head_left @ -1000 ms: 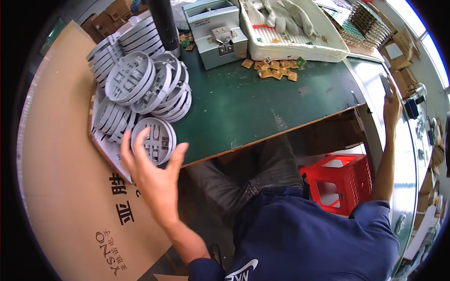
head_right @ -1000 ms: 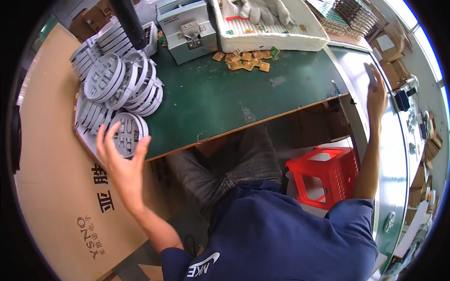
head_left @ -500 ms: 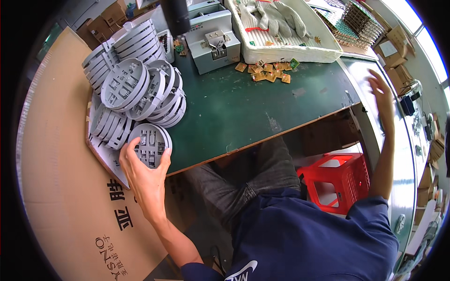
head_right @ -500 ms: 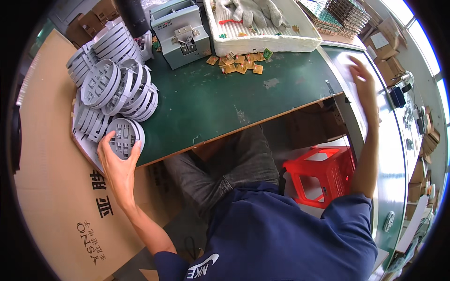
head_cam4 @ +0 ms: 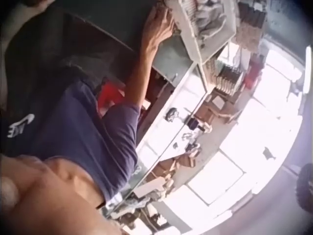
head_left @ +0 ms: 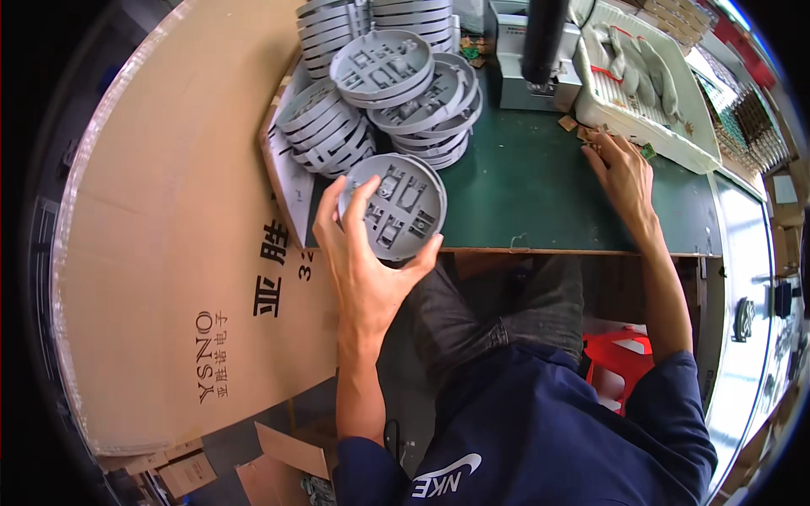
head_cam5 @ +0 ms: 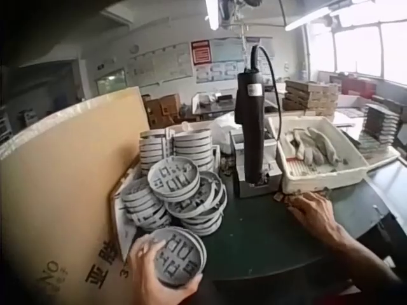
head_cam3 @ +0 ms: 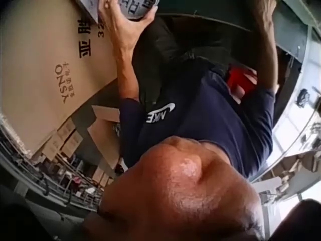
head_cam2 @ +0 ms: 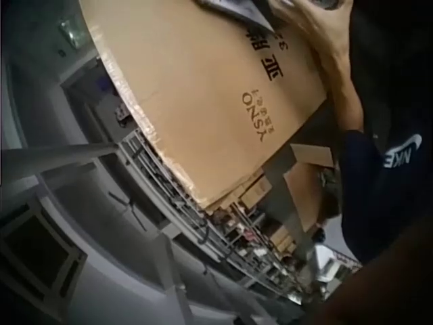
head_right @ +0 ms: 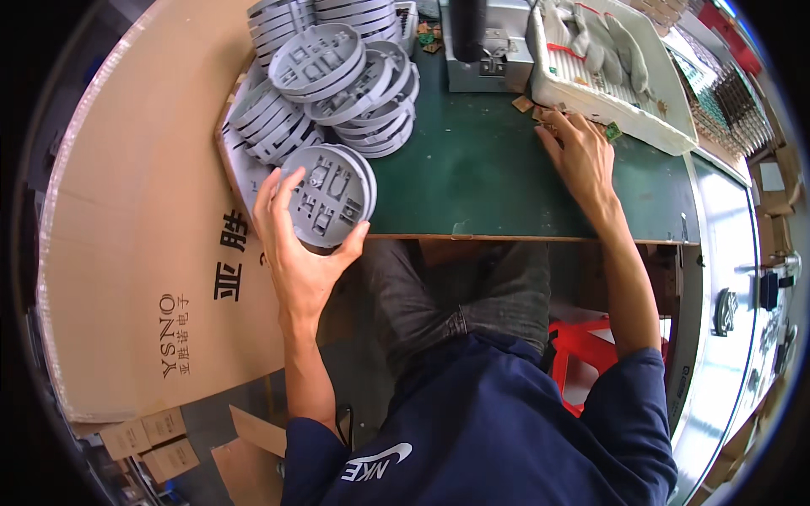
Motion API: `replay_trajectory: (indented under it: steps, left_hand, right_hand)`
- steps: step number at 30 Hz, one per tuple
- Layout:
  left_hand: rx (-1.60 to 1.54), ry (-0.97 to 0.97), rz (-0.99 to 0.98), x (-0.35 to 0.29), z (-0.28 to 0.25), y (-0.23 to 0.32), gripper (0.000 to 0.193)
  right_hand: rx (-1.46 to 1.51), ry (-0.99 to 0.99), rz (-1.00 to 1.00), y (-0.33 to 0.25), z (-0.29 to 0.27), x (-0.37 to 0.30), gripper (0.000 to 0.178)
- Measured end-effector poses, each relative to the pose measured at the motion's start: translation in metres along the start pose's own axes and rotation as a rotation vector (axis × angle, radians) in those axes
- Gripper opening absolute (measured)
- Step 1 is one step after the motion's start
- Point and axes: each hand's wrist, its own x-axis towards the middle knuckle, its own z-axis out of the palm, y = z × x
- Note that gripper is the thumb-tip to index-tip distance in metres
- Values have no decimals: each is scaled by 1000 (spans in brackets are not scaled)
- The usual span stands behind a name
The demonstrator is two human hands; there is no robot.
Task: Assemble small metal contacts into plastic electrical bases and secure them using an electric screwdriver.
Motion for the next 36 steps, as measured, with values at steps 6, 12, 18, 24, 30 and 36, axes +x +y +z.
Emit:
replay_trajectory:
  steps: [6,12,18,24,30,36]
  left_hand:
    - [-13,-63,70,7,38,-3,86]
    - [-62,-78,24,8,37,-11,84]
    - [-91,-58,-29,6,34,-7,81]
    - [17,-53,-88,2,27,-1,80]
    - [37,79,-331,6,34,-12,81]
    - [101,-267,-321,21,0,-7,117]
  right_hand:
    - [152,34,94,1,3,-1,21]
    - [88,65,81,5,-1,-8,17]
    - [592,196,170,-52,-18,-5,13]
    - [1760,-356,492,-155,0,-6,20]
    - [1756,-276,536,-202,21,4,20]
    - [1354,-92,486,-207,40,12,20]
